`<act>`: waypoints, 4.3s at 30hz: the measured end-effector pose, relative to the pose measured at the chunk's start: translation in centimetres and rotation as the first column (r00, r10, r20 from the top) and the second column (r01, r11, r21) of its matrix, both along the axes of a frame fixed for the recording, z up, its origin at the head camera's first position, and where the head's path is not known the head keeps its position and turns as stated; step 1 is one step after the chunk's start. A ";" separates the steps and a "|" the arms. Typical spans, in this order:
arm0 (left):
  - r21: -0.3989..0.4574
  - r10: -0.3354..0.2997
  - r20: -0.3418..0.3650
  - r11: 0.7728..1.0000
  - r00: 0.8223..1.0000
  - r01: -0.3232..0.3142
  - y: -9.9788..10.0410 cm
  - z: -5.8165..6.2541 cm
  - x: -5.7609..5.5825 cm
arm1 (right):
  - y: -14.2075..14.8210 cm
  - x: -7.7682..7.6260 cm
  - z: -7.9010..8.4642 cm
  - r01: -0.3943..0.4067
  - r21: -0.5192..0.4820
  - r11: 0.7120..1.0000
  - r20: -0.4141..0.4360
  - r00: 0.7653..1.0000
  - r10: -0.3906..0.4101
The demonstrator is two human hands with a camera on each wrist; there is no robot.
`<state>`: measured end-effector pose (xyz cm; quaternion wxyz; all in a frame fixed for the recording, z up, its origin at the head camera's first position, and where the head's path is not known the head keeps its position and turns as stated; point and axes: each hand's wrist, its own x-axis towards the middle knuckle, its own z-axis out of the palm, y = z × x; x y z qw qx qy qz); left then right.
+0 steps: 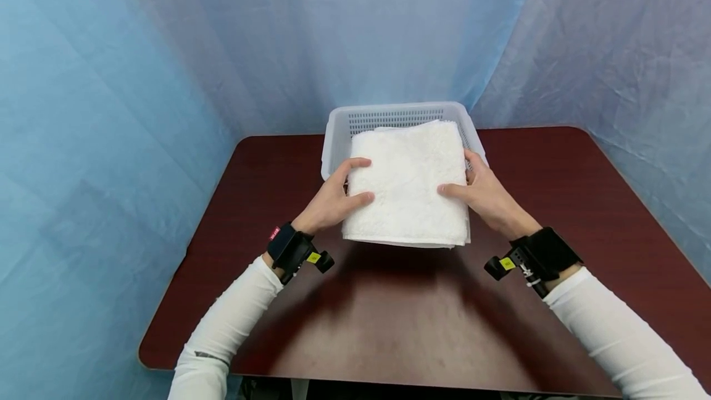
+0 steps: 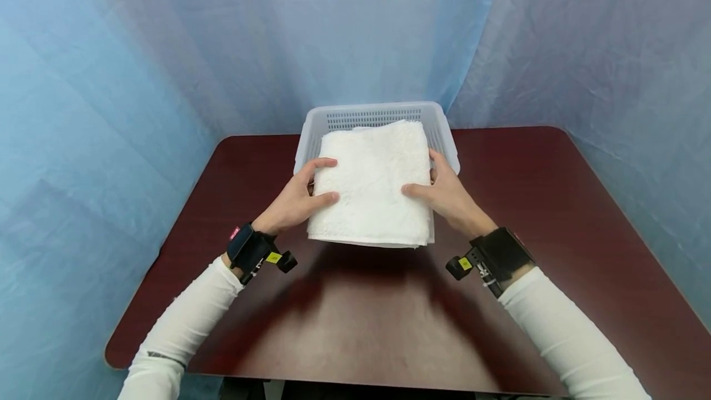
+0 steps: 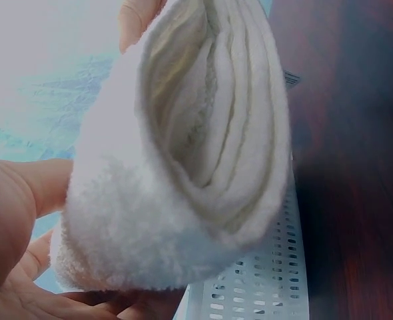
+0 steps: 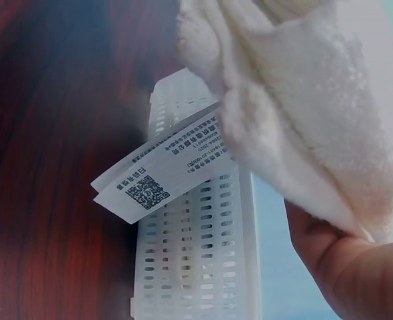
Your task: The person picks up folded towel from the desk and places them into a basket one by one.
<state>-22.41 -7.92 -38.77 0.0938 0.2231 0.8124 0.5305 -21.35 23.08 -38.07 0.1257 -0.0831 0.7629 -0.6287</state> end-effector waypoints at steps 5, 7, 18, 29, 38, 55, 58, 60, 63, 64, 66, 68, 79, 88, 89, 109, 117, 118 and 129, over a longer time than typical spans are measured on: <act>0.004 0.001 -0.004 1.000 1.000 -0.001 0.3 0.0 -0.4 | 0.2 -0.3 -0.1 0.014 0.022 1.000 -0.019 1.000 -0.013; 0.001 0.006 -0.006 1.000 1.000 -0.006 0.5 0.0 -0.5 | 0.3 -0.4 -0.2 0.015 0.022 1.000 -0.027 1.000 -0.014; 0.001 0.025 0.014 1.000 1.000 -0.025 1.0 0.2 -1.6 | 0.3 -1.4 -0.3 0.054 0.015 0.998 -0.018 0.998 -0.054; -0.014 0.055 0.005 0.998 0.998 -0.055 1.5 1.1 -3.3 | 0.2 -3.0 0.5 0.118 0.020 0.993 0.005 0.993 -0.118; -0.033 0.089 -0.005 0.995 0.996 -0.090 2.1 1.7 -5.0 | 0.1 -4.5 1.1 0.164 0.013 0.986 -0.033 0.986 -0.164; -0.046 0.133 0.005 0.990 0.991 -0.133 3.3 2.0 -8.1 | -0.2 -7.2 0.6 0.266 0.070 0.961 -0.167 0.953 -0.251; -0.046 0.127 -0.011 0.991 0.992 -0.127 3.4 2.0 -8.4 | -0.2 -7.5 0.5 0.249 0.088 0.965 -0.189 0.955 -0.229; -0.050 0.128 -0.023 0.990 0.991 -0.129 3.4 1.9 -8.7 | -0.3 -7.8 0.6 0.245 0.100 0.964 -0.188 0.956 -0.224; -0.049 0.138 -0.038 0.989 0.990 -0.140 3.5 1.9 -9.1 | -0.4 -8.2 0.8 0.253 0.117 0.960 -0.176 0.957 -0.230; -0.047 0.142 -0.046 0.988 0.989 -0.144 3.6 1.9 -9.3 | -0.5 -8.4 0.8 0.252 0.120 0.960 -0.175 0.957 -0.230; -0.042 0.151 -0.059 0.987 0.987 -0.154 3.7 1.8 -9.7 | -0.5 -8.8 0.9 0.256 0.127 0.958 -0.182 0.956 -0.232; -0.033 0.163 -0.067 0.986 0.984 -0.165 3.9 1.6 -10.0 | -0.5 -9.2 0.9 0.259 0.135 0.956 -0.192 0.954 -0.232; 0.005 0.212 -0.047 0.977 0.976 -0.212 4.2 0.4 -11.4 | -1.1 -11.2 0.1 0.273 0.175 0.946 -0.181 0.953 -0.241; -0.042 0.213 -0.077 0.975 0.974 -0.217 4.3 0.8 -12.3 | -1.4 -12.2 -0.2 0.295 0.178 0.939 -0.161 0.950 -0.268; -0.045 0.215 -0.076 0.975 0.974 -0.219 4.3 0.8 -12.3 | -1.5 -12.3 -0.3 0.296 0.176 0.939 -0.163 0.949 -0.269; -0.115 0.265 -0.063 0.956 0.962 -0.270 4.7 1.6 -13.3 | -1.7 -13.6 0.1 0.290 0.174 0.941 -0.152 0.952 -0.265; -0.148 0.250 -0.020 0.957 0.968 -0.250 5.4 0.9 -13.4 | -1.2 -13.6 -0.9 0.300 0.210 0.930 -0.142 0.951 -0.275; -0.155 0.251 -0.014 0.956 0.968 -0.250 5.4 0.7 -13.5 | -1.2 -13.5 -1.0 0.298 0.211 0.931 -0.142 0.952 -0.272; -0.237 0.234 0.017 0.946 0.972 -0.223 4.9 -0.5 -13.6 | -0.9 -13.2 -2.2 0.182 0.250 0.951 -0.132 0.979 -0.153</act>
